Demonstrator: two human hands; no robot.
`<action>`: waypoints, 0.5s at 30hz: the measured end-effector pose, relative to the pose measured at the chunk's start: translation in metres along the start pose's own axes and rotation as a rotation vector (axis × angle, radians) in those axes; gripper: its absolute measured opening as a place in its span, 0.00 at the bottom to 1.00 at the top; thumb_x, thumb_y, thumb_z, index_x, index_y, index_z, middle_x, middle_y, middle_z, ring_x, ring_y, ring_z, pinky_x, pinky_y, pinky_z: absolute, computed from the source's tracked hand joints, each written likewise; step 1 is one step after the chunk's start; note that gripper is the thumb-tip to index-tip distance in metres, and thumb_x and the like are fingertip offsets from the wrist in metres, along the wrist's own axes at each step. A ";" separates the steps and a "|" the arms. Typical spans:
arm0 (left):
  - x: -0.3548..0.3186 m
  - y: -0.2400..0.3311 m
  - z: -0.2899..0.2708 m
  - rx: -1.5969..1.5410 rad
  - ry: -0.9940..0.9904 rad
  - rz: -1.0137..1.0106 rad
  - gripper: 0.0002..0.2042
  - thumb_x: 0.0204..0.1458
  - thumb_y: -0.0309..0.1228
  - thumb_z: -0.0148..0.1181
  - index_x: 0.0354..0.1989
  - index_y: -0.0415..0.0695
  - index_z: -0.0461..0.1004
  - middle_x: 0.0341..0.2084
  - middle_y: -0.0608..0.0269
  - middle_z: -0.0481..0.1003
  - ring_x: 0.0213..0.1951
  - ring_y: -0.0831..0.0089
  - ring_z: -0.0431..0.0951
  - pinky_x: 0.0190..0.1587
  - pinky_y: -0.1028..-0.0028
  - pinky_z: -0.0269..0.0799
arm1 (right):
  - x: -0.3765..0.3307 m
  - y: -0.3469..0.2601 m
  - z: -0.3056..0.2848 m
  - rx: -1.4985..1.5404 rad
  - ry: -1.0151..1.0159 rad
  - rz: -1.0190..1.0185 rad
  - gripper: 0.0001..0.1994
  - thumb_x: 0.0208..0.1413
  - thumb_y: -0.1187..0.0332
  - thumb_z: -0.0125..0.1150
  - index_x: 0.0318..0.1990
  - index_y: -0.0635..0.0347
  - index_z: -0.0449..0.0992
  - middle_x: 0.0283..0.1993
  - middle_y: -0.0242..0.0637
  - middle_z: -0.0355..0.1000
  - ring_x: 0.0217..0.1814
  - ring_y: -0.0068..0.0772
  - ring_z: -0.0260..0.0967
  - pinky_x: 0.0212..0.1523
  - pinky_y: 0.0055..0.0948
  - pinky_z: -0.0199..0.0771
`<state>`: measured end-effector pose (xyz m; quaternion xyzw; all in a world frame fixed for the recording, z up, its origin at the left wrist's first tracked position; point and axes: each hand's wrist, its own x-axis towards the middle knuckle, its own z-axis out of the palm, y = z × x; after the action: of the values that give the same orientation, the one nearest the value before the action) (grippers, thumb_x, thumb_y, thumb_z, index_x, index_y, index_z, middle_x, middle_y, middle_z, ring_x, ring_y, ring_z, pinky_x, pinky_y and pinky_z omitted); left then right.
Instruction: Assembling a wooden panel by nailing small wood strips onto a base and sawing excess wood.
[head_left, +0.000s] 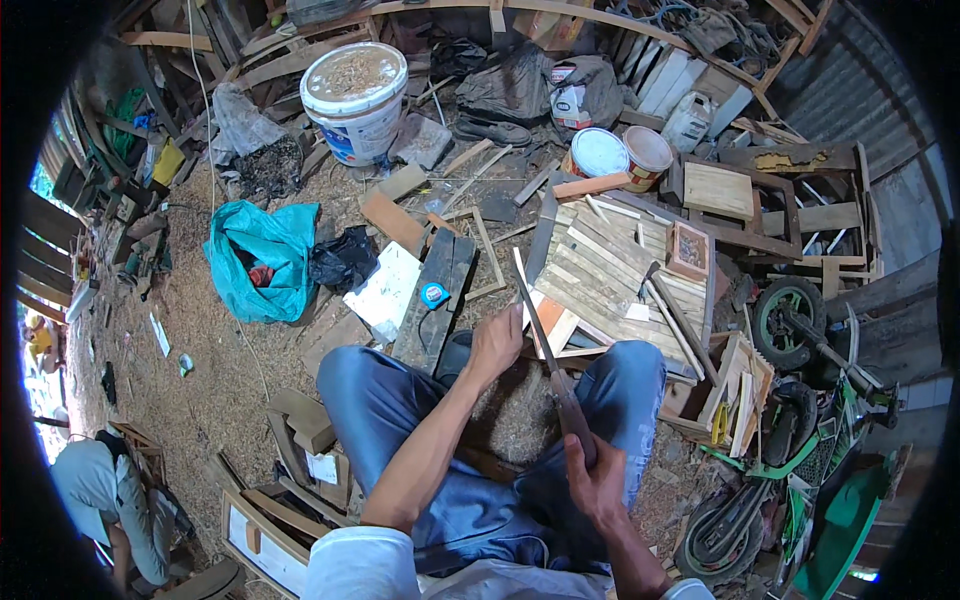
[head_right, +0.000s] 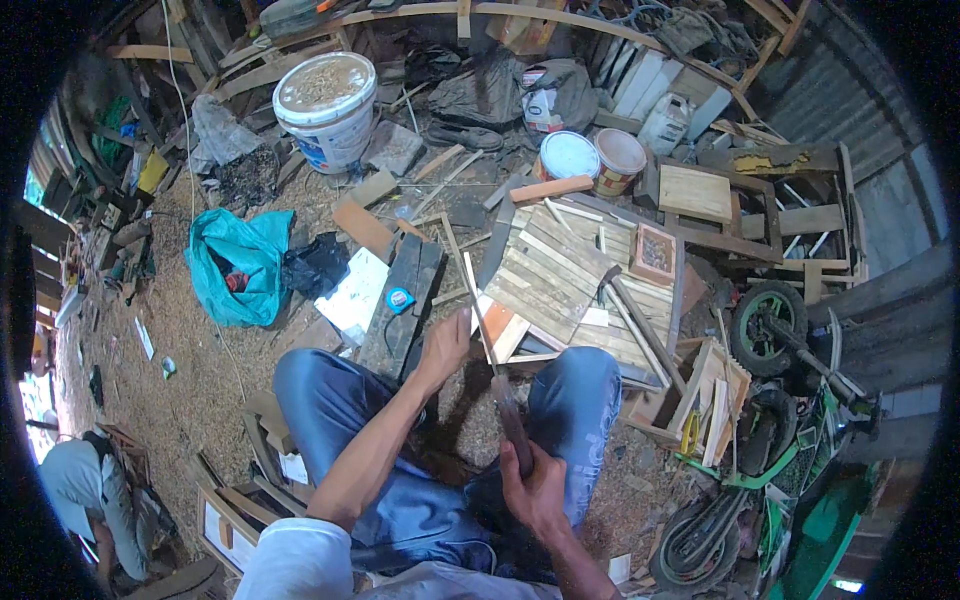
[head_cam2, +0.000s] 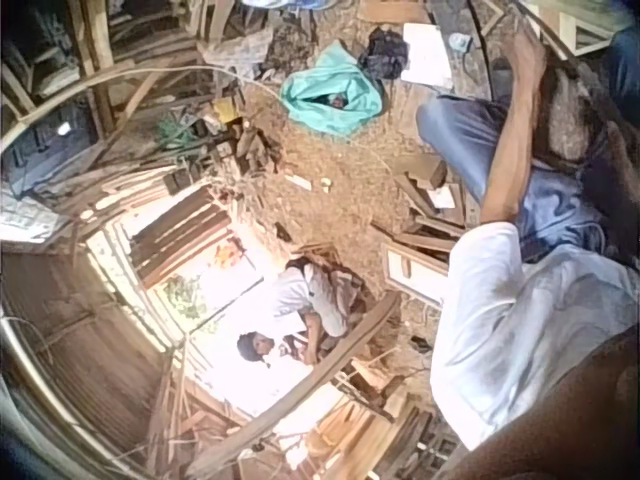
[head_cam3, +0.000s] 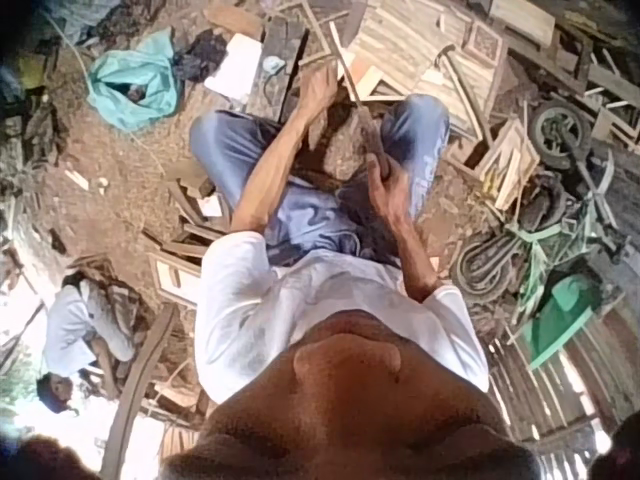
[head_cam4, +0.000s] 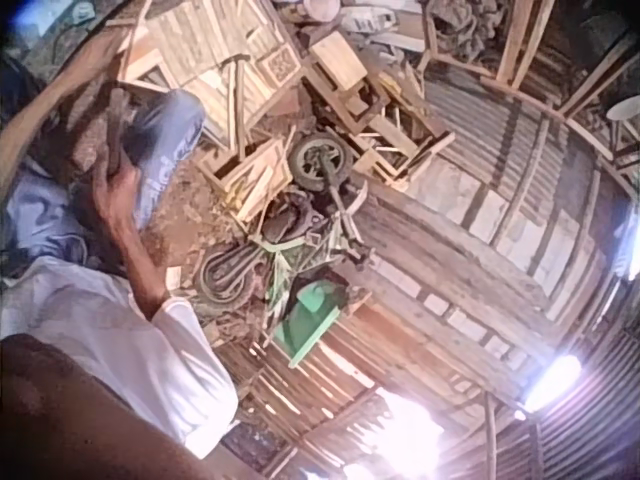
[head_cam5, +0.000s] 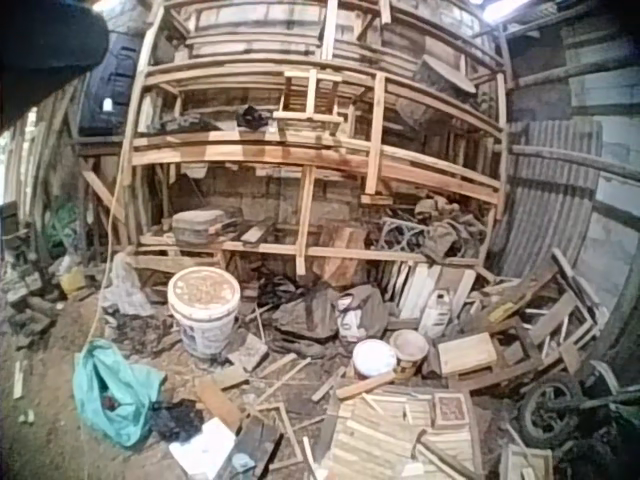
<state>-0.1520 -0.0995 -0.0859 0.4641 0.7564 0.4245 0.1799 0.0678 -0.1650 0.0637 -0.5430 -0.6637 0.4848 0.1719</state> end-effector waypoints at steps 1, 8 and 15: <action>0.000 0.000 0.000 0.005 -0.006 0.005 0.18 0.65 0.38 0.39 0.35 0.38 0.73 0.26 0.36 0.75 0.30 0.37 0.75 0.35 0.46 0.70 | 0.001 0.000 0.002 0.004 0.003 0.001 0.16 0.61 0.62 0.57 0.31 0.69 0.76 0.14 0.38 0.58 0.19 0.19 0.54 0.20 0.30 0.59; -0.001 -0.001 0.000 0.019 -0.069 -0.048 0.19 0.66 0.39 0.38 0.35 0.39 0.73 0.22 0.37 0.74 0.29 0.38 0.76 0.35 0.46 0.70 | 0.082 -0.003 0.051 -0.041 0.059 -0.273 0.18 0.61 0.61 0.57 0.26 0.68 0.72 0.18 0.53 0.67 0.18 0.47 0.69 0.24 0.41 0.66; 0.002 0.007 -0.001 0.021 -0.031 -0.022 0.23 0.65 0.41 0.38 0.31 0.36 0.74 0.24 0.33 0.73 0.30 0.35 0.74 0.36 0.46 0.68 | -0.015 0.015 0.012 -0.075 0.028 -0.050 0.16 0.61 0.63 0.57 0.29 0.70 0.76 0.15 0.47 0.64 0.21 0.24 0.71 0.22 0.34 0.65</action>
<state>-0.1505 -0.0967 -0.0796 0.4640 0.7630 0.4072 0.1916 0.0726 -0.1841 0.0500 -0.5390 -0.6925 0.4474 0.1726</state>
